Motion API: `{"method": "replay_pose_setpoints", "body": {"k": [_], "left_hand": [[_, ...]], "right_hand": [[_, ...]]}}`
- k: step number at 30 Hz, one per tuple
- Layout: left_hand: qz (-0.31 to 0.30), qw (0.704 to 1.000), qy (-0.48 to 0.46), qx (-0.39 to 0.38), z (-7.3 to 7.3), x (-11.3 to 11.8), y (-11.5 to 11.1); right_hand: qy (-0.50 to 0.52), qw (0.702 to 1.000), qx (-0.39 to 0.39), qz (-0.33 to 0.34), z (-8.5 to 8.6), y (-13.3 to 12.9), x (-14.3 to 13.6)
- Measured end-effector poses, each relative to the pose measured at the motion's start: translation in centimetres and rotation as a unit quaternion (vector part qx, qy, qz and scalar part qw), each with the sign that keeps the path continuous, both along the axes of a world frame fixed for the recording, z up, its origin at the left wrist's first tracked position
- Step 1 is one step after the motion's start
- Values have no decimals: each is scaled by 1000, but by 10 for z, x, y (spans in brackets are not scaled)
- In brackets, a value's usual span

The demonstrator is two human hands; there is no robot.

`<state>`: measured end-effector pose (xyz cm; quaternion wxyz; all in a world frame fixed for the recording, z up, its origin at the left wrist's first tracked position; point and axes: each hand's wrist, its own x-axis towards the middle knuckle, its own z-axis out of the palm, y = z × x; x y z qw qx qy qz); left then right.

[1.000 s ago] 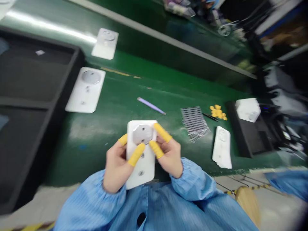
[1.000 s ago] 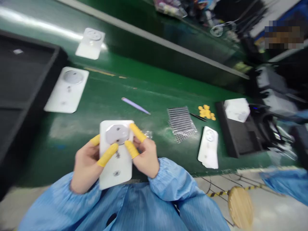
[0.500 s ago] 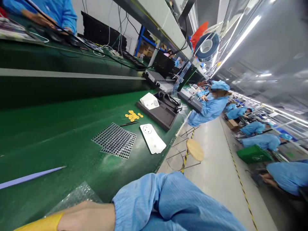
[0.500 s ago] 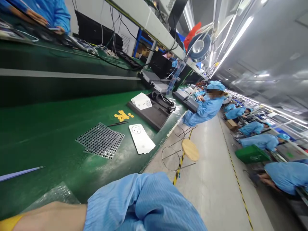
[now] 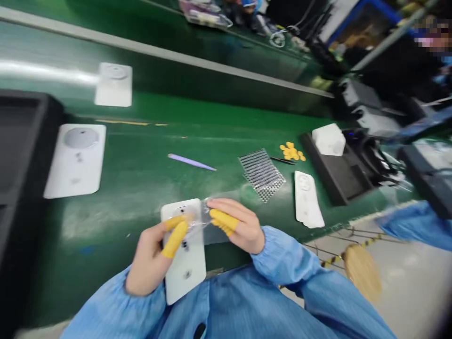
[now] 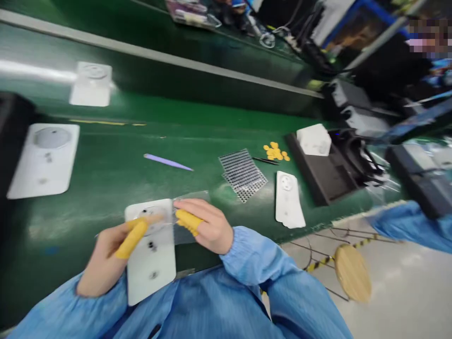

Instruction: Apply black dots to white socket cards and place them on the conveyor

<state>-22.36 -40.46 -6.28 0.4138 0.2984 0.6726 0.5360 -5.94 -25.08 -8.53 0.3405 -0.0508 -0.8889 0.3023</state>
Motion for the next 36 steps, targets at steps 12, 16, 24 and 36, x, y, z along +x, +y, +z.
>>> {"method": "replay_pose_setpoints", "body": {"k": [12, 16, 24, 36], "left_hand": [[-43, 990, 134, -19, -5, 13, 15], [-67, 973, 218, -39, -9, 14, 17], [-70, 940, 334, -10, -17, 13, 17], [43, 999, 24, -15, -17, -27, -9]], "right_hand": [[-27, 999, -31, 32, 20, -3, -21], [-78, 994, -3, 75, 22, -2, -33], [-75, 993, 44, 85, 5, -3, -32], [-12, 995, -73, -60, -22, 2, -44]]}}
